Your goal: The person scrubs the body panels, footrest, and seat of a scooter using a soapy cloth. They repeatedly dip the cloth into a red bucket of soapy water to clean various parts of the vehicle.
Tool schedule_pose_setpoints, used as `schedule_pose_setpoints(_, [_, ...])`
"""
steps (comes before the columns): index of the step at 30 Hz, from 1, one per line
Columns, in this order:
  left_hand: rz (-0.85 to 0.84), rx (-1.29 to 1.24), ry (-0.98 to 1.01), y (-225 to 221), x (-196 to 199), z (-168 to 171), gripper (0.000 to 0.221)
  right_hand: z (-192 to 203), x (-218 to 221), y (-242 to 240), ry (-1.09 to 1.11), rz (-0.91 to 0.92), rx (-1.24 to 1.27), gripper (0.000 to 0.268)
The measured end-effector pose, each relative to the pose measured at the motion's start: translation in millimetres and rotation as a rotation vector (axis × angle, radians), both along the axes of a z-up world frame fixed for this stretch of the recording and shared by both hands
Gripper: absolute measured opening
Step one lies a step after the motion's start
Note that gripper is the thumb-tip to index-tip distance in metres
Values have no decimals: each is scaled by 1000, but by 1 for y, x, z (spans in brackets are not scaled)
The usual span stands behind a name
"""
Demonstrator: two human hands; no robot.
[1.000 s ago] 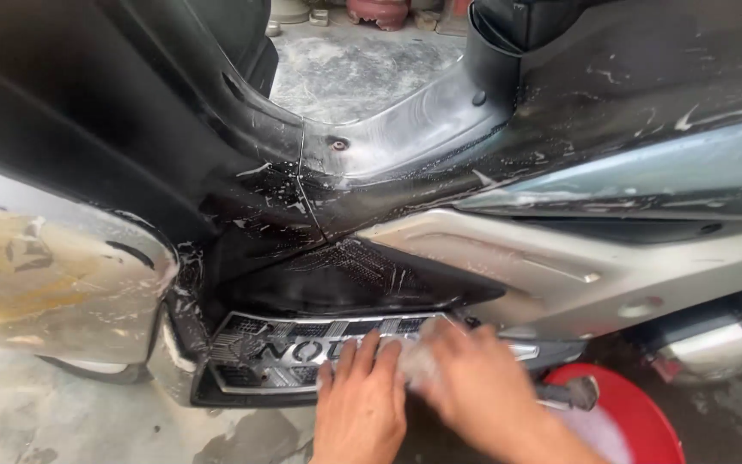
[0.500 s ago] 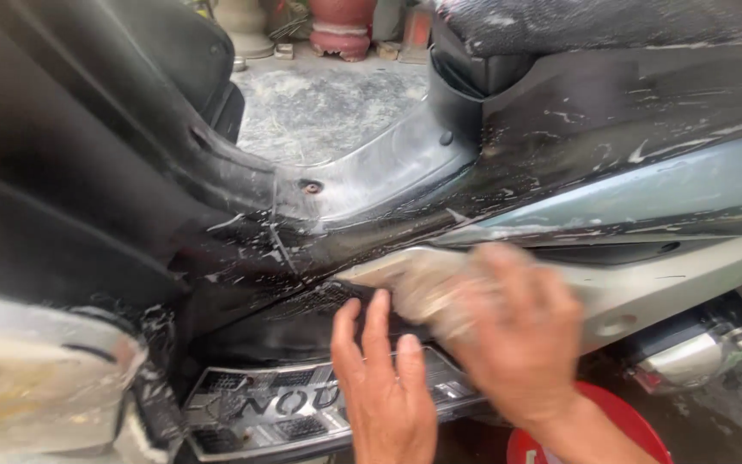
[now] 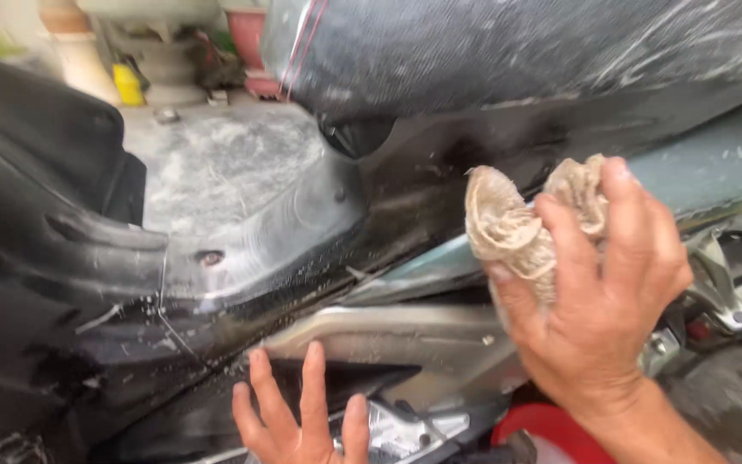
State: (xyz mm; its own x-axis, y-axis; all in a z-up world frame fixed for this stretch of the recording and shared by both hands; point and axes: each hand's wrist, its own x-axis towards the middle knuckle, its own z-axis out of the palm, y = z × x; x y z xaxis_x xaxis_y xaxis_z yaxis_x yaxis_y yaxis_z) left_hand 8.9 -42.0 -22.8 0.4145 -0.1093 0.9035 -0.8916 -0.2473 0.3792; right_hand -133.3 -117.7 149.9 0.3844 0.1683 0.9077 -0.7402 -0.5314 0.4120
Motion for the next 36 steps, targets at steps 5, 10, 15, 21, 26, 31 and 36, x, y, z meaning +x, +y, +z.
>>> schedule_pose_setpoints(5, [18,-6,19,-17,-11,28,58,13,-9,-2,193,17,26,44])
schedule_pose_setpoints(10, [-148,-2,10,-15,-25,94,54,27,-38,-31,-380,-157,136,55])
schedule_pose_setpoints(15, [-218,55,89,-43,-59,124,48,36,-66,-18,-64,90,-1,28])
schedule_pose_setpoints(21, [-320,187,214,-40,-64,129,50,24,-83,-49,-401,-105,31,44])
schedule_pose_setpoints(26, [-330,281,246,-43,-73,138,47,14,-58,-18,-43,74,157,42])
schedule_pose_setpoints(31, [-340,220,205,-44,-74,134,54,39,-114,-58,-309,-8,-97,45])
schedule_pose_setpoints(36, [-294,276,140,-53,-74,125,58,11,-88,-38,-175,119,52,41])
